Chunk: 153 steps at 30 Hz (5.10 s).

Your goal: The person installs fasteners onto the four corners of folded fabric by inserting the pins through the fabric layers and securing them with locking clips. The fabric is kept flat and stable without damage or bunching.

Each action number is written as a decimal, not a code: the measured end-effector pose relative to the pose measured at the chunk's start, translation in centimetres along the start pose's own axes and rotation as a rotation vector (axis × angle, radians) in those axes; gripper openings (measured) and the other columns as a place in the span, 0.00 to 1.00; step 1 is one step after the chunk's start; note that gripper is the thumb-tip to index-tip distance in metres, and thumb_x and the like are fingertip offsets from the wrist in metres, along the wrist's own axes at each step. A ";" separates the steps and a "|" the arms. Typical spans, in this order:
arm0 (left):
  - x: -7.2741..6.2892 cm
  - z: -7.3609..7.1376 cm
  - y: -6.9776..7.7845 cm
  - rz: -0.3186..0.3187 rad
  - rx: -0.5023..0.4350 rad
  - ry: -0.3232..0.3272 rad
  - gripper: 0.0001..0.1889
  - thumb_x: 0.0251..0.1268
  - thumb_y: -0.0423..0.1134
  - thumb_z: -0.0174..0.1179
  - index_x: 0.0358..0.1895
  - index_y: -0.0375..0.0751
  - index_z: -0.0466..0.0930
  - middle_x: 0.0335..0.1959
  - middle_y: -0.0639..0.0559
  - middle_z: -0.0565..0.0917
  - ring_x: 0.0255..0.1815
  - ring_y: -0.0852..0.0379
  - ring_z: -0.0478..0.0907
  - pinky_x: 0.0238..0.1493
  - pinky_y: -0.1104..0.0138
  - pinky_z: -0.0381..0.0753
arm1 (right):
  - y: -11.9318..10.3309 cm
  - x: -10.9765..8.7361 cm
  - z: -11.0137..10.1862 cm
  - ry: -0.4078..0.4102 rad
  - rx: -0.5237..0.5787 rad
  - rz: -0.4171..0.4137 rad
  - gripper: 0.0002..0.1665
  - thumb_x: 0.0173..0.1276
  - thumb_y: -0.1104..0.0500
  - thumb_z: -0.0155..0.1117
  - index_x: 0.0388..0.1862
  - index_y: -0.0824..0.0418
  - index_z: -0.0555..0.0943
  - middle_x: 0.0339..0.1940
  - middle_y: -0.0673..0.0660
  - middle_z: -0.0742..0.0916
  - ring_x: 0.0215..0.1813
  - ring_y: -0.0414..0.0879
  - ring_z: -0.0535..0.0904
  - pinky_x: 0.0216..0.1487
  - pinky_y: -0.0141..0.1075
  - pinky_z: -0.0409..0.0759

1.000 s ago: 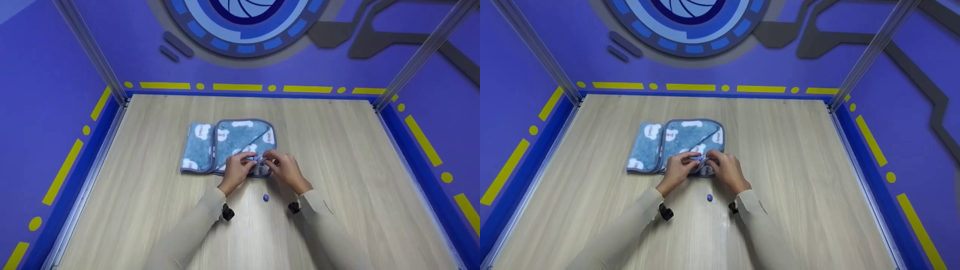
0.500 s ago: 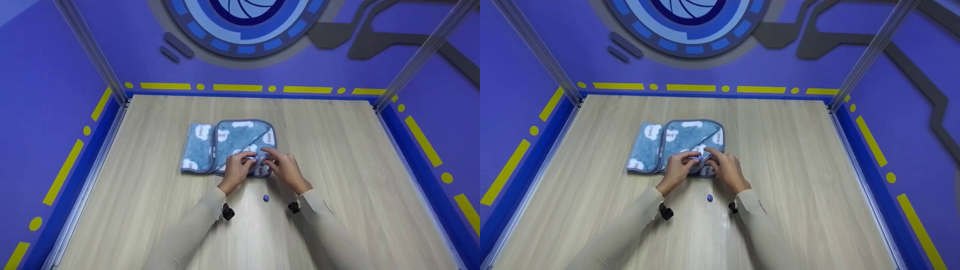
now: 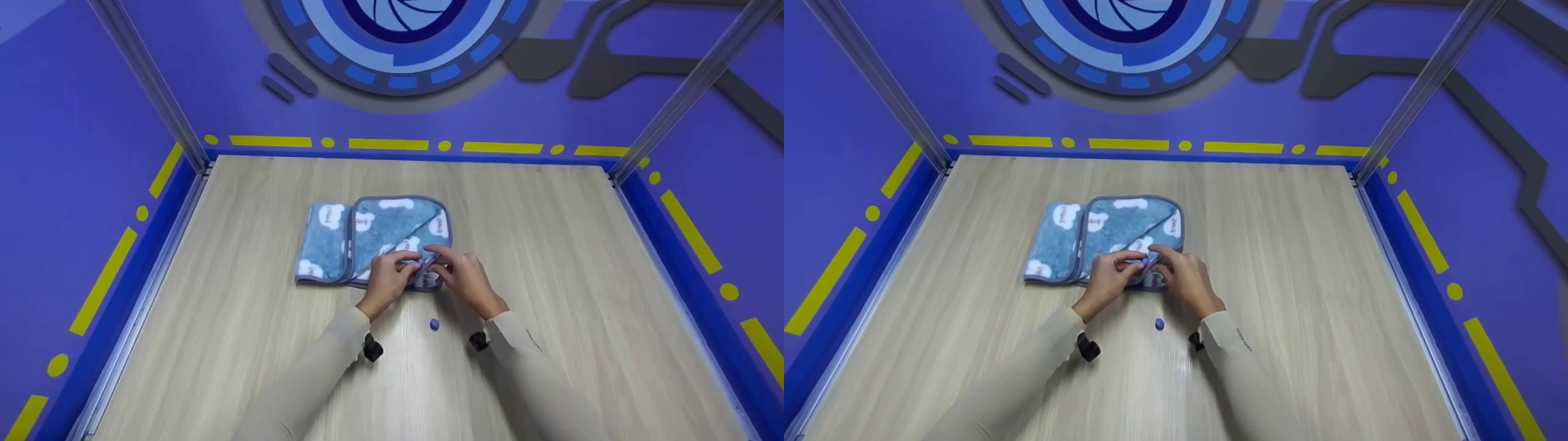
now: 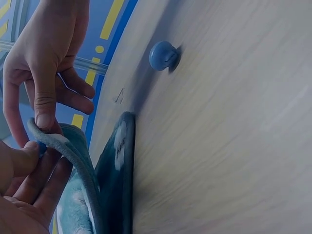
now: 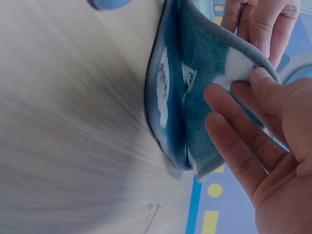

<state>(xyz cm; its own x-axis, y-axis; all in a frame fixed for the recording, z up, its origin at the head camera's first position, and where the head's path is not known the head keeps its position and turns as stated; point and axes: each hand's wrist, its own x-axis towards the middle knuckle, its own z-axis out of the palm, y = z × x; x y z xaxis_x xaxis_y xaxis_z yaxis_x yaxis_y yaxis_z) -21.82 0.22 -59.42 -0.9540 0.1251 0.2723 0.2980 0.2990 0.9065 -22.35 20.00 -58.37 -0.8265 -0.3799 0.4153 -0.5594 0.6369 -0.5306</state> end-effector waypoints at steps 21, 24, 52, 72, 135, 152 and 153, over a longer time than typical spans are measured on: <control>-0.7 -1.0 -1.6 0.298 0.261 -0.153 0.11 0.62 0.30 0.71 0.43 0.38 0.78 0.36 0.47 0.89 0.38 0.51 0.88 0.40 0.59 0.87 | 0.3 -0.1 -0.1 0.041 -0.013 -0.011 0.08 0.67 0.62 0.73 0.45 0.59 0.87 0.38 0.56 0.92 0.33 0.47 0.89 0.33 0.42 0.87; -0.6 -1.0 -1.5 0.337 0.302 -0.143 0.07 0.62 0.27 0.69 0.37 0.40 0.80 0.34 0.48 0.89 0.37 0.52 0.87 0.40 0.62 0.86 | 0.4 -0.1 -0.1 0.036 0.007 0.004 0.08 0.68 0.62 0.72 0.45 0.59 0.87 0.38 0.55 0.92 0.33 0.45 0.89 0.33 0.41 0.87; 4.6 -6.3 0.6 0.525 0.619 -0.070 0.11 0.69 0.28 0.63 0.50 0.37 0.88 0.50 0.44 0.86 0.48 0.48 0.85 0.48 0.58 0.85 | 1.6 -1.8 -1.4 -0.004 0.124 0.183 0.22 0.76 0.56 0.65 0.67 0.54 0.79 0.37 0.52 0.92 0.25 0.43 0.85 0.29 0.34 0.83; 6.3 -10.1 -4.4 0.165 0.653 -0.027 0.31 0.70 0.40 0.64 0.74 0.33 0.70 0.74 0.36 0.70 0.69 0.33 0.71 0.68 0.40 0.69 | 1.8 -2.2 -1.2 -0.025 0.093 0.214 0.20 0.76 0.57 0.65 0.65 0.53 0.81 0.34 0.50 0.92 0.26 0.43 0.85 0.29 0.33 0.82; 0.9 -10.7 -5.2 0.170 0.480 0.015 0.36 0.81 0.53 0.50 0.81 0.37 0.55 0.84 0.46 0.50 0.83 0.45 0.51 0.78 0.41 0.52 | 6.3 -2.8 -2.4 -0.164 -0.165 0.304 0.09 0.73 0.60 0.69 0.49 0.54 0.90 0.43 0.54 0.84 0.45 0.50 0.83 0.48 0.49 0.83; 0.4 -10.1 -5.6 0.212 0.498 0.052 0.33 0.80 0.47 0.53 0.79 0.33 0.60 0.81 0.37 0.58 0.79 0.38 0.58 0.74 0.39 0.60 | 6.4 -2.4 -2.3 -0.221 -0.243 0.301 0.06 0.71 0.66 0.68 0.44 0.60 0.88 0.39 0.54 0.86 0.41 0.49 0.83 0.44 0.47 0.84; 0.3 -9.9 -5.4 0.213 0.495 0.057 0.32 0.80 0.46 0.54 0.78 0.33 0.61 0.81 0.38 0.58 0.79 0.38 0.59 0.74 0.40 0.60 | 6.4 -2.4 -2.3 -0.218 -0.240 0.303 0.05 0.72 0.65 0.67 0.43 0.59 0.87 0.38 0.54 0.86 0.40 0.48 0.83 0.43 0.47 0.83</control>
<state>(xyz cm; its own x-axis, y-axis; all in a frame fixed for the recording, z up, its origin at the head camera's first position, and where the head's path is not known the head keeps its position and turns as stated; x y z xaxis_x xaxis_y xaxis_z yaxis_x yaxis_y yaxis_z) -24.08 -10.77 -61.05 -0.8668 0.1841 0.4634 0.4514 0.6844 0.5726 -23.83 26.57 -61.03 -0.9592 -0.2686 0.0883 -0.2809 0.8693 -0.4067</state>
